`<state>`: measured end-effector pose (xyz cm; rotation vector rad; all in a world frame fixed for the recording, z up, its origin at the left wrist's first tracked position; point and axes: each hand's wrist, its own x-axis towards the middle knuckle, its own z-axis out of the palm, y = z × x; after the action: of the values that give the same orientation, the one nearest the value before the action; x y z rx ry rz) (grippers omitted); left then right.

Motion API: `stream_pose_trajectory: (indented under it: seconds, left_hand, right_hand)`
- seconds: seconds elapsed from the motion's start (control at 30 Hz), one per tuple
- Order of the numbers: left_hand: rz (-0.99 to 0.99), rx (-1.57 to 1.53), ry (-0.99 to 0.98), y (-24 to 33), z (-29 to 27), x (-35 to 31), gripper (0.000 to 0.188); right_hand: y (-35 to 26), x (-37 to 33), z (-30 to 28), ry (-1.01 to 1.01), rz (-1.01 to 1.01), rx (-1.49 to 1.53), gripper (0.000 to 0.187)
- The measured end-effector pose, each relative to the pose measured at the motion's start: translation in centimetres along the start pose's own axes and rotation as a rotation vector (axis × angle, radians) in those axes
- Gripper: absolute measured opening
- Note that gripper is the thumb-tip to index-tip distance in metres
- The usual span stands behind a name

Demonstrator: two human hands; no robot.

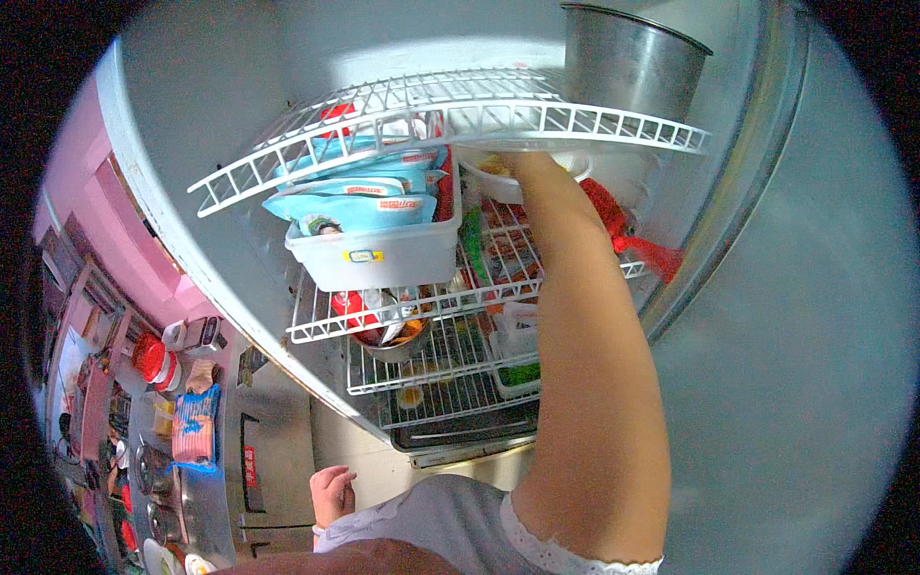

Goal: The person assembles a food bowl by retrieving ingredients from a refrigerator and adding them to a container. They place a fried egg, a meat patty, and a sausage into the bowl, then add sauce from a packet, shredded vegetables, and corn. Finally, they place a lid on the bowl.

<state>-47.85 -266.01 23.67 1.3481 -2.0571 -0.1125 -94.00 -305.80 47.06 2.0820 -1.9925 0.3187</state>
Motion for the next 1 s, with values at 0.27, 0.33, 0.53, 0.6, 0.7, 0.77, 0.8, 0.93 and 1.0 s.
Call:
stream_pose_trajectory:
  seconds: [0.27, 0.33, 0.53, 0.6, 0.7, 0.77, 0.8, 0.93, 1.0]
  left_hand:
    - [0.238, -0.137, -0.112, 2.5, -1.7, 3.9, 0.026]
    - [0.482, -0.144, -0.130, 5.2, -3.5, 8.2, 0.025]
    - [1.030, -0.162, -0.050, 14.0, -5.8, 17.6, 0.025]
    - [1.064, -0.177, -0.027, 15.4, -5.5, 18.2, 0.026]
    - [1.072, -0.195, -0.013, 17.0, -4.8, 19.0, 0.027]
    - [0.952, -0.136, 0.002, 18.8, -4.2, 20.9, 0.026]
    - [0.892, -0.111, 0.009, 19.7, -3.9, 22.4, 0.026]
    - [0.806, 0.101, 0.257, 21.7, -3.1, 31.1, 0.022]
    - [0.779, 0.241, 0.272, 24.1, -0.5, 34.9, 0.024]
  right_hand:
    - [0.2, -1.8, -1.8, -0.091, -0.109, -0.082, 0.043]
    - [-1.9, -3.2, -3.9, -0.218, -0.184, -0.103, 0.042]
    - [-1.7, -4.1, -4.0, -0.210, -0.085, -0.097, 0.040]
    - [-1.5, -3.7, -3.5, -0.184, -0.061, -0.070, 0.040]
    - [-1.0, -3.3, -3.0, -0.151, -0.041, -0.038, 0.040]
    - [-0.7, -3.2, -2.9, -0.138, -0.030, -0.028, 0.040]
    - [-0.6, -3.3, -2.8, -0.136, -0.023, -0.027, 0.040]
    - [-2.3, -2.9, -2.4, -0.133, -0.035, -0.012, 0.040]
    - [-0.3, -4.2, -2.3, -0.136, -0.007, -0.009, 0.040]
